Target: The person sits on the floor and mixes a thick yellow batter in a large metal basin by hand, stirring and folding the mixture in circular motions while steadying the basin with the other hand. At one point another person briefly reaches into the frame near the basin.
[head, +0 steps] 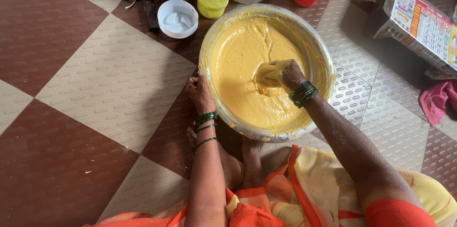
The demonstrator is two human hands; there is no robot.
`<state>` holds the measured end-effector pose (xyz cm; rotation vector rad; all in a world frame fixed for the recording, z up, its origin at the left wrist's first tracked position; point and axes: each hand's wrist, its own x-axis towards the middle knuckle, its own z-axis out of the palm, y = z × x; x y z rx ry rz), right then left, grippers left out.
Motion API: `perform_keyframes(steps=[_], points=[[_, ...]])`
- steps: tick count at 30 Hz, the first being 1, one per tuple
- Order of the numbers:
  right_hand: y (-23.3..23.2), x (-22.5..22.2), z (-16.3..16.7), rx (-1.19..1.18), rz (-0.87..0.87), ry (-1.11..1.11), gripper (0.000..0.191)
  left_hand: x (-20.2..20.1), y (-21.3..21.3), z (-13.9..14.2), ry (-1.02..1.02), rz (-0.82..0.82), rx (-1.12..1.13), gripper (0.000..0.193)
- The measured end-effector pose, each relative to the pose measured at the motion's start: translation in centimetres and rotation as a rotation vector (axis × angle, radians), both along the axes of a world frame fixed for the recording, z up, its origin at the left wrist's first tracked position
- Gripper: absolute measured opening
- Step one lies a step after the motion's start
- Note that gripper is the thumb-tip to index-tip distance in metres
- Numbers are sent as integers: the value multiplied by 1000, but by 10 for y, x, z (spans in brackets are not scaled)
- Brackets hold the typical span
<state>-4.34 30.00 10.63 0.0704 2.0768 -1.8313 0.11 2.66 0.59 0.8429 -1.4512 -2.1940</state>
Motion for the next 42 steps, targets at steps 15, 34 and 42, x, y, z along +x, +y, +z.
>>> perform_keyframes(steps=[15, 34, 42], points=[[-7, -5, -4, -243, 59, -240, 57, 0, 0, 1, 31, 13, -3, 31], [-50, 14, -38, 705, 453, 372, 39, 1, 2, -5, 115, 25, -39, 34], [-62, 21, -109, 808, 507, 1322, 42, 2, 1, -1, 63, 20, -29, 31]])
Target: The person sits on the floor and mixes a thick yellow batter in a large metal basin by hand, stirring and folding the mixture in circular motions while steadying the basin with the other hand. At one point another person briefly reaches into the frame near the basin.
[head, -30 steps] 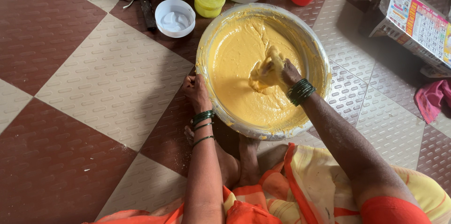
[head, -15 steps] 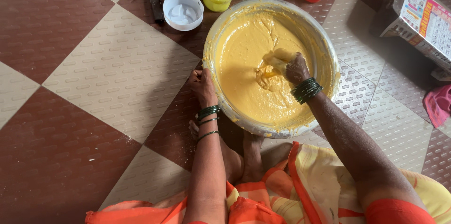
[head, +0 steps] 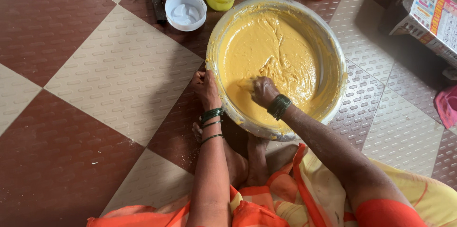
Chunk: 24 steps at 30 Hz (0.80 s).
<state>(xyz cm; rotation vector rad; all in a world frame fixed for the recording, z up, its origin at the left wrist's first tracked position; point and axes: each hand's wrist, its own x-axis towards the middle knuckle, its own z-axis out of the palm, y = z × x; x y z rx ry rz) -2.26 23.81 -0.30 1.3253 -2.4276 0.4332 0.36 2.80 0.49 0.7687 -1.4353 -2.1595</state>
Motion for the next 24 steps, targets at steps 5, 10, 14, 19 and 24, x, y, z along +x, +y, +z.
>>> perform_keyframes(steps=[5, 10, 14, 19, 24], points=[[31, -61, 35, -778, -86, -636, 33, 1, -1, -1, 29, 0, 20, 32], [63, -107, 74, -303, -423, -69, 10, 3, -2, 0, 5, -18, 28, 31], [82, -125, 71, -115, -646, -133, 12, 7, -3, 2, 72, -21, 49, 33], [79, -152, 74, -48, -793, -590, 40, 11, -4, 5, 89, -15, 18, 35], [33, -134, 57, 578, -802, -657, 77, 13, -5, 8, 44, -26, -15, 34]])
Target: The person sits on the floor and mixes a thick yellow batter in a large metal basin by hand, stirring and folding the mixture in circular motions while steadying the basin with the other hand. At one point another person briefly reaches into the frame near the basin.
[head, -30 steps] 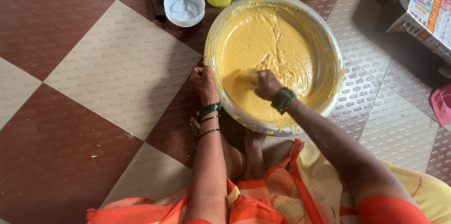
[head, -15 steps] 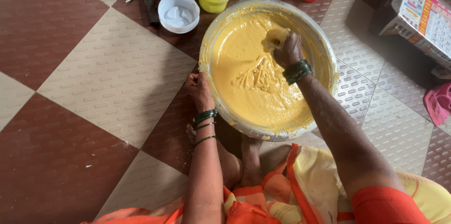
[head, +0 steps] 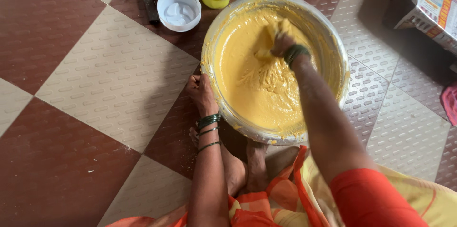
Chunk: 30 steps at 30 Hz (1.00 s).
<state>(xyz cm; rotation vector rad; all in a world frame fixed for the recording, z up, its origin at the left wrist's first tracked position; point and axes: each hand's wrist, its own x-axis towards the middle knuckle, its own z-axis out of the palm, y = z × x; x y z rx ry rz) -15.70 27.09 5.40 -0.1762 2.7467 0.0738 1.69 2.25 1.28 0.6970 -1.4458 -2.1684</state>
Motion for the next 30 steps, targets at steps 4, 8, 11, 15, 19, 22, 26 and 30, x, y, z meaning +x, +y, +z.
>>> perform_keyframes(steps=[4, 8, 11, 15, 19, 22, 26, 30], points=[[-13, 39, -40, 89, 125, -205, 60, -1, 2, 0, 19, 16, 17, 33], [16, 79, -59, -112, 214, -48, 62, -7, 5, 1, 4, 11, 17, 30], [27, 105, -56, -559, -34, -187, 56, -13, 6, -1, -16, 24, -1, 33], [-3, 132, -14, -1105, -465, -257, 44, -17, 7, -5, 12, 51, 20, 35], [-35, 121, 30, -1449, -494, 26, 34, -16, 7, -9, 42, 45, 26, 36], [-28, 89, 30, -1734, -1125, -99, 28, -13, 8, -8, 9, 37, 16, 33], [12, 56, -8, -989, -184, 685, 25, -6, 8, -5, 39, 34, -17, 34], [53, 29, -20, -438, 191, 1030, 42, 0, 7, -1, 58, 20, 38, 34]])
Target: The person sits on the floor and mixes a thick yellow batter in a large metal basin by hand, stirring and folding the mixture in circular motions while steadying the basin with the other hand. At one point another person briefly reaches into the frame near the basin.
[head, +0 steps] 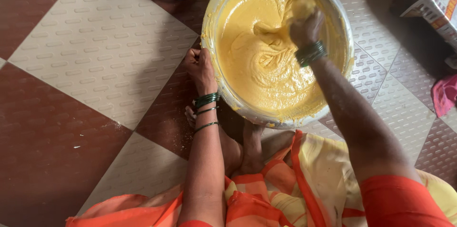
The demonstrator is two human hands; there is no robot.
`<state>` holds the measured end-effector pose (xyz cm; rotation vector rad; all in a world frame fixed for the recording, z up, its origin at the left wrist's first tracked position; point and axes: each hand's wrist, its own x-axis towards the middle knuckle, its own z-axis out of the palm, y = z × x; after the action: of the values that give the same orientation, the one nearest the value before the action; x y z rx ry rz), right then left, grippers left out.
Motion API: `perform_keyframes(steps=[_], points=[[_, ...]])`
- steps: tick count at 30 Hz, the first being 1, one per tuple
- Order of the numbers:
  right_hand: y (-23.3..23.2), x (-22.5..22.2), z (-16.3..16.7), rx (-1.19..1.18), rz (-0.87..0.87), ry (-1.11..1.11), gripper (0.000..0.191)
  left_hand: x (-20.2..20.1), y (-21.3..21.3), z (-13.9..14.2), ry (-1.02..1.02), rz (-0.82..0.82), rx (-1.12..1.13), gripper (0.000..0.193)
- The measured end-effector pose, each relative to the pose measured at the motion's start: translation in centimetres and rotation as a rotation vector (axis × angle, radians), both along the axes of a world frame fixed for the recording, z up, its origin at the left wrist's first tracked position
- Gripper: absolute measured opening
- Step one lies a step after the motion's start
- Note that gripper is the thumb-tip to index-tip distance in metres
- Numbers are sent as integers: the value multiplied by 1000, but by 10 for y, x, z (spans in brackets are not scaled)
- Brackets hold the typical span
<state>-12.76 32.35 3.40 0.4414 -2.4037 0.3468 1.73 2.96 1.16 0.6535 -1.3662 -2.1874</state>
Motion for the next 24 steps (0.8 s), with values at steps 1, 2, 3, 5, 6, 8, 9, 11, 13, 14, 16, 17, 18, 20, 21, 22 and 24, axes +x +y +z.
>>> perform_keyframes(steps=[1, 2, 3, 5, 6, 8, 9, 11, 13, 14, 16, 17, 18, 20, 21, 22, 24], points=[[10, -9, 5, -33, 1, -176, 41, 1, 0, 1, -11, 3, -16, 33], [16, -17, 8, -67, 1, -350, 41, 3, -1, 2, -20, 4, -32, 33], [21, -21, 10, -26, 198, -267, 37, 4, -2, 3, -28, 5, -48, 32], [28, -29, 11, 23, 297, -250, 35, 5, -4, 5, -37, -3, -60, 31], [28, -29, 8, 11, 230, -312, 35, 5, -5, 6, -36, -9, -67, 30], [24, -27, -5, -58, 15, -497, 35, 5, -6, 8, -53, -6, -58, 31], [19, -24, -13, -101, -61, -558, 36, 5, -6, 8, -65, -4, -52, 32], [7, -13, -27, -215, -103, -644, 39, 5, -6, 8, -69, -8, -47, 29], [-8, 4, -32, -188, -239, -1160, 42, 6, -5, 8, -65, -14, -46, 28], [-13, 12, -34, -240, -222, -1248, 41, 5, -5, 8, -37, -13, -50, 30], [-24, 36, -34, -439, -167, -1374, 41, 2, -5, 7, -29, -8, -42, 31], [-29, 48, -30, -540, -130, -1427, 42, 0, -5, 6, -55, -11, -31, 30], [-33, 60, -25, -647, -89, -1473, 42, -3, -5, 4, -77, -11, -22, 30], [-38, 80, -12, -844, 92, -1533, 40, -8, -4, 1, -56, 5, -20, 31], [-40, 89, -6, -942, 232, -1548, 36, -10, -4, -2, -50, 12, -17, 31], [-40, 96, 0, -1041, 373, -1560, 33, -12, -3, -5, -46, 11, -16, 31], [-38, 106, 7, -1235, 662, -1566, 25, -14, -3, -10, -46, 11, -13, 33]])
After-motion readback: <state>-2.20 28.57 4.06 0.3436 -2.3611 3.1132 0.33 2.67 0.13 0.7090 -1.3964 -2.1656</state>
